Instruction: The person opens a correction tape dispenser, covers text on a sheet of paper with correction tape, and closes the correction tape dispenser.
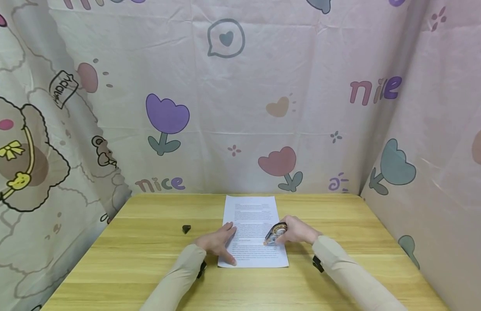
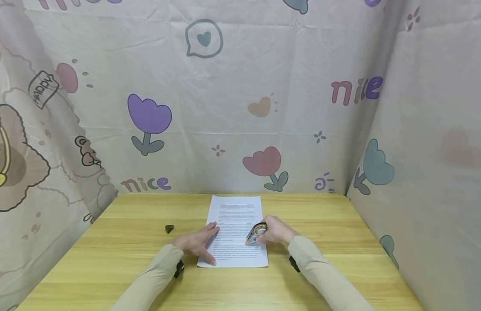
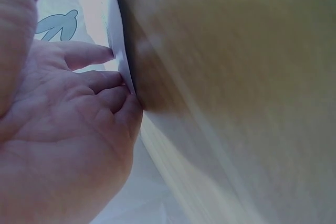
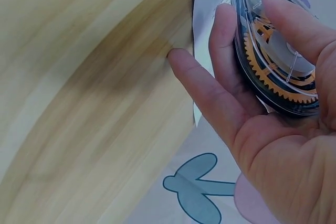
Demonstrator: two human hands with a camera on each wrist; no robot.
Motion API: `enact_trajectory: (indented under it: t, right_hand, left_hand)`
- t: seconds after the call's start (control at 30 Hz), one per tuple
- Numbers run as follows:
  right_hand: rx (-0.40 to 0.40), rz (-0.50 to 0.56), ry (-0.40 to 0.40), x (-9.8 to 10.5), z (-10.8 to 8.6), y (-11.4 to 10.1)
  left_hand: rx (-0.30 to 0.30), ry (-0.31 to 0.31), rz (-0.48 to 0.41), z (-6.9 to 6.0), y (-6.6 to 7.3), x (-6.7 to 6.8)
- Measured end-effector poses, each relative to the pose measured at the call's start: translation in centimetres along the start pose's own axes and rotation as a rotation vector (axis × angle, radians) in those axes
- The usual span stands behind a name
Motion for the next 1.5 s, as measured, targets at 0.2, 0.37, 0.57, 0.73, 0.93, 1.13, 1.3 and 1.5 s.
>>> enact_trajectory:
  t: [0.2, 0.37, 0.57, 0.73, 0.93, 1.13, 1.3, 1.5]
  right_hand:
    - [-0.006, -0.011, -0.002, 0.13, -0.11, 0.05]
    - [-0.020, -0.012, -0.011, 0.22, -0.13, 0.18]
    - [-0.004, -0.023, -0.020, 0.45, -0.25, 0.11]
    - [-0.009, -0.002, -0.023, 0.46, -0.42, 0.15]
    - [0.001, 0.022, -0.028, 0.53, -0.56, 0.01]
    - [0.002, 0.035, -0.032, 0.54, -0.62, 0.06]
    - [0.001, 0.035, -0.029, 0.56, -0.62, 0.33]
    - [-0.006, 0.027, -0.027, 0.58, -0.62, 0.56]
  left_hand:
    - [0.004, -0.006, 0.004, -0.03, 0.01, -0.05]
    - [0.005, -0.005, 0.006, 0.00, -0.04, 0.03]
    - [0.001, -0.001, -0.002, 0.09, -0.07, 0.06]
    - [0.009, -0.001, -0.007, 0.13, -0.14, -0.04]
    - [0.014, 0.000, -0.023, 0.15, -0.20, -0.10]
    - [0.011, -0.002, -0.020, 0.10, -0.31, -0.12]
    - [0.007, -0.001, -0.020, 0.16, -0.34, -0.13]
    - [0.005, 0.002, -0.025, 0.14, -0.25, -0.10]
Point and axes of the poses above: each hand's wrist, its own z-axis towards the middle knuckle, its own x-axis out of the back of the hand, y = z × x, the point moved 7 cm from there along z, towards the middle knuckle, and after that the axes turned 8 degrees about x, right-handed, at the moved point
